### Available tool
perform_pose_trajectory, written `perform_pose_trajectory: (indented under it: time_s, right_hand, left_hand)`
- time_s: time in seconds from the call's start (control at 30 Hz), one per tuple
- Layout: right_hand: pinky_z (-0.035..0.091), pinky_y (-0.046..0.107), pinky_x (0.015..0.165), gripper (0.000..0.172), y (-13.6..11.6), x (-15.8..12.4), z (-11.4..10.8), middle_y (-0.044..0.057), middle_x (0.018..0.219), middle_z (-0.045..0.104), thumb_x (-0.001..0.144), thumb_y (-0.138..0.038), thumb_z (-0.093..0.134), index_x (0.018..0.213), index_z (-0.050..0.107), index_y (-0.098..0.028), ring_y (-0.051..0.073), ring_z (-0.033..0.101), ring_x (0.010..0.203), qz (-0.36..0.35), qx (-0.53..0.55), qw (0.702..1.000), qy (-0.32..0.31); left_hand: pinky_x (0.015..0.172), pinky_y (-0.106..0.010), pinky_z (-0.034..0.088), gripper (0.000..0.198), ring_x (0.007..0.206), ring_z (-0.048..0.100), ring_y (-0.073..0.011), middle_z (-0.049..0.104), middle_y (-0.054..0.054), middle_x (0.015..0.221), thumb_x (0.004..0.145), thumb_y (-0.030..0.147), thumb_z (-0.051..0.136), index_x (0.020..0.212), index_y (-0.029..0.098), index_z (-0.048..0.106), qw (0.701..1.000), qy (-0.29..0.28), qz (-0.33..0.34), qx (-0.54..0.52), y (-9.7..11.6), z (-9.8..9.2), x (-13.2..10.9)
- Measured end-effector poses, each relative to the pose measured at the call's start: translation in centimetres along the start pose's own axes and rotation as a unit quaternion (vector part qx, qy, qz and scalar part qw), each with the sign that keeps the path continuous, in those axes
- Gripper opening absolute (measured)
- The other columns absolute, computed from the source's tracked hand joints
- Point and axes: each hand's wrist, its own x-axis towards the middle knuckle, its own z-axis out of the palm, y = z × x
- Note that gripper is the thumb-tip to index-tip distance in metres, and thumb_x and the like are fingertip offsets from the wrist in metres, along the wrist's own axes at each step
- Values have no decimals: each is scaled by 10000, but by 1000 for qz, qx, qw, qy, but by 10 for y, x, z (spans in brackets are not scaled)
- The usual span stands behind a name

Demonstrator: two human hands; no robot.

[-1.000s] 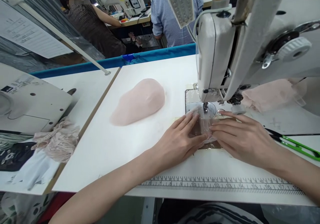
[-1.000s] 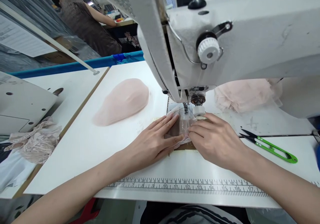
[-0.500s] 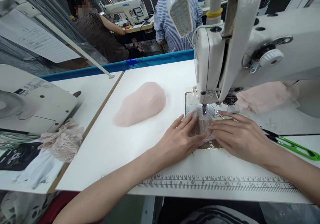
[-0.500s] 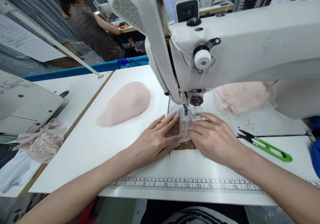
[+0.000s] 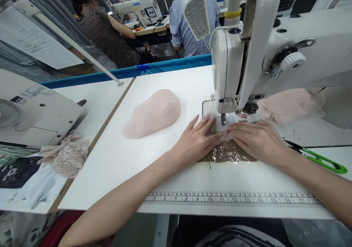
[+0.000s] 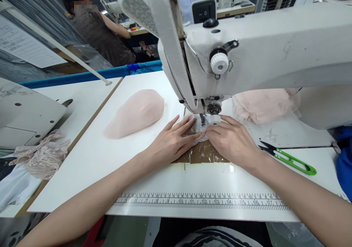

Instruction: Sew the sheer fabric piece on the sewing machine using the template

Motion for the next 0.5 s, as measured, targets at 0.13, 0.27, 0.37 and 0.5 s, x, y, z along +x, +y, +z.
perform_pose_trajectory:
  time_s: [0.13,0.27,0.37,0.5]
  right_hand:
    - [491,325,819,243,3,1,5,35,944,712,915,-90,443,859,673,-147,140,650,687,25,-20,999,-1]
    - [488,318,793,198,0,3,7,35,873,715,928,-159,480,876,671,-153,152,643,703,41,-33,999,-7]
    - [479,309,801,181,-4,4,6,32,907,712,908,-109,493,894,668,-153,159,646,788,26,-32,999,4]
    - [462,312,828,189,-6,2,3,8,945,704,879,-54,511,897,668,-157,159,646,835,-1,-31,999,25]
  left_hand:
    - [1089,-544,277,327,1341,335,-296,414,-152,1400,982,339,429,1273,258,553,1000,8,-7,13,-6,3,6]
    - [1094,-560,264,321,1331,349,-302,439,-120,1389,967,351,463,1249,244,573,999,42,-5,29,-3,2,7]
    - [1095,-509,295,253,1276,430,-263,492,-99,1349,964,262,461,1117,201,653,996,74,3,48,8,0,3]
    - [1098,-438,326,278,1205,509,-197,574,-74,1264,962,168,428,1168,157,614,994,91,41,54,21,1,-6]
